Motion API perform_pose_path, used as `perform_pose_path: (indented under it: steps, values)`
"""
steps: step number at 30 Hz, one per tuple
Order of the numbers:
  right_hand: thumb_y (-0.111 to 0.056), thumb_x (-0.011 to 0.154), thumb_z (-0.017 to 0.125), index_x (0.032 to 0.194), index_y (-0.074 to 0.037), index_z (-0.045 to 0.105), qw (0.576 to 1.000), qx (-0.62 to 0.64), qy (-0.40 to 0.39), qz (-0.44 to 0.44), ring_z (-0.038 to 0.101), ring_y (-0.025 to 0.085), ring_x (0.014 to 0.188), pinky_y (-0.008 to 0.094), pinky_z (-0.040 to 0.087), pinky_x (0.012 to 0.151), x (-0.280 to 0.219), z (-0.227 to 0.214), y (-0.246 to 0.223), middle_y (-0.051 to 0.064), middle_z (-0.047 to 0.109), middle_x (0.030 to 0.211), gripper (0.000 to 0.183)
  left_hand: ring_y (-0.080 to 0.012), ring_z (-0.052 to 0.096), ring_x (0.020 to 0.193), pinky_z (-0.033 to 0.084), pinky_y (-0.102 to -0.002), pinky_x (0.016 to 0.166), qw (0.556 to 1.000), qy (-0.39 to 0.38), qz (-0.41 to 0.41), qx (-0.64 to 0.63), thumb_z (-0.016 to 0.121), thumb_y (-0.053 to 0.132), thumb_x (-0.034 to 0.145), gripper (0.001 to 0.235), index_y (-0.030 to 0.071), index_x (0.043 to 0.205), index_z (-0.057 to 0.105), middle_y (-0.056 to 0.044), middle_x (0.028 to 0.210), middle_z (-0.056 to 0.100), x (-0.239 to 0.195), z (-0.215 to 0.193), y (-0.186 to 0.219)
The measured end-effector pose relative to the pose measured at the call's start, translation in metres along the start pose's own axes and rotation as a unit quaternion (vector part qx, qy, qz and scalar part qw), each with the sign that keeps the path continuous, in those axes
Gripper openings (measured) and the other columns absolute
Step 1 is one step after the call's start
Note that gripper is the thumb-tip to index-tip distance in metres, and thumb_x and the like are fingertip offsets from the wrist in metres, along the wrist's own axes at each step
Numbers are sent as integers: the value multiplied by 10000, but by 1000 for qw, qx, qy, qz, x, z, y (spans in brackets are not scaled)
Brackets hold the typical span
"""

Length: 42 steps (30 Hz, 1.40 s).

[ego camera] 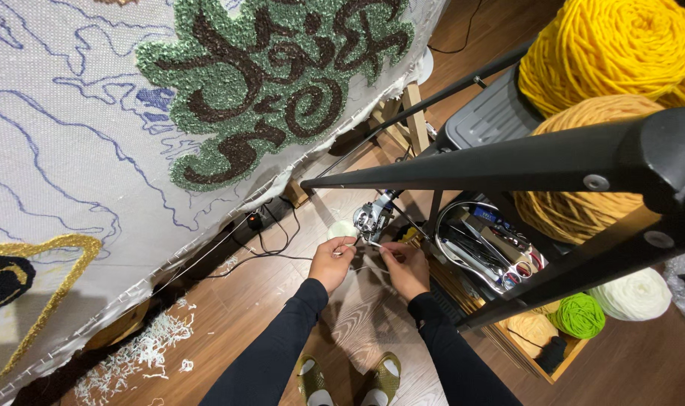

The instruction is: The person cuts a length of white yarn with scissors and threads it into a handheld tufting gun. They then use the tufting gun to apply the yarn onto a large canvas stretched on a frame, following a pre-drawn design outline.

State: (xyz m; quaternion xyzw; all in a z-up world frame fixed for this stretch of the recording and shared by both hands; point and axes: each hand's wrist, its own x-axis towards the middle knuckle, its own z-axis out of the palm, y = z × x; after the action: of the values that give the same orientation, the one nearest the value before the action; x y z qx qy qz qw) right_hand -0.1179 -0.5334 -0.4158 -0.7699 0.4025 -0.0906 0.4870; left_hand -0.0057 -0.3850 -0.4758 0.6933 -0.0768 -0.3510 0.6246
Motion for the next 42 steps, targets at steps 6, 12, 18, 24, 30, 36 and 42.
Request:
perform_pose_path:
  steps: [6, 12, 18, 24, 30, 36, 42]
  values:
    - [-262, 892, 741, 1030, -51, 805, 999, -2, -32, -5, 746, 192, 784, 314, 563, 712, 9, 5, 11, 101, 803, 890, 259, -86, 615, 778, 516, -228, 741, 1000, -13, -6, 20, 701, 97, 905, 302, 9, 1193, 716, -33, 949, 698, 10, 2, -10]
    - [-273, 889, 750, 1055, -51, 794, 997, 3, -59, -41, 758, 165, 827, 298, 577, 733, 21, 13, 20, 91, 808, 934, 280, -87, 688, 937, 546, -226, 831, 999, -33, 20, 7, 717, 121, 910, 334, -49, 1197, 693, -86, 1062, 757, 32, 10, -37]
    - [-278, 887, 747, 1087, -59, 799, 996, -31, -78, -41, 747, 152, 833, 298, 572, 742, 20, 11, 11, 86, 802, 954, 301, -100, 681, 792, 539, -229, 737, 998, -5, -50, -32, 761, 190, 905, 275, -59, 1019, 776, -65, 909, 783, 39, 20, -27]
    - [-210, 869, 772, 1102, -51, 789, 995, 33, -85, -39, 730, 129, 817, 278, 576, 729, 22, 16, 20, 85, 807, 934, 283, -108, 637, 682, 503, -243, 643, 993, 65, -65, -78, 821, 141, 846, 207, -58, 894, 790, -51, 796, 764, 36, 31, -16]
    - [-194, 868, 779, 1128, -40, 772, 995, 37, -73, -49, 725, 142, 825, 280, 573, 747, 21, 17, 23, 95, 795, 942, 302, -101, 654, 744, 512, -232, 694, 981, 50, -64, -175, 793, 84, 843, 186, -63, 955, 776, -59, 872, 767, 48, 37, -32]
    - [-200, 831, 816, 1140, -32, 747, 986, 4, -25, -166, 734, 163, 931, 292, 562, 783, 8, 7, 1, 107, 774, 1049, 358, -86, 669, 830, 524, -214, 767, 981, 5, -28, -191, 755, 103, 901, 213, -42, 1056, 763, -50, 948, 761, 16, 30, -6]
    - [-211, 853, 803, 1066, -56, 788, 993, 24, -33, -114, 769, 166, 889, 284, 575, 792, -3, 8, -6, 73, 814, 1063, 264, -90, 540, 773, 436, -241, 705, 988, -45, -27, -143, 736, 144, 952, 226, -6, 1116, 777, -11, 892, 686, -13, 17, 34]
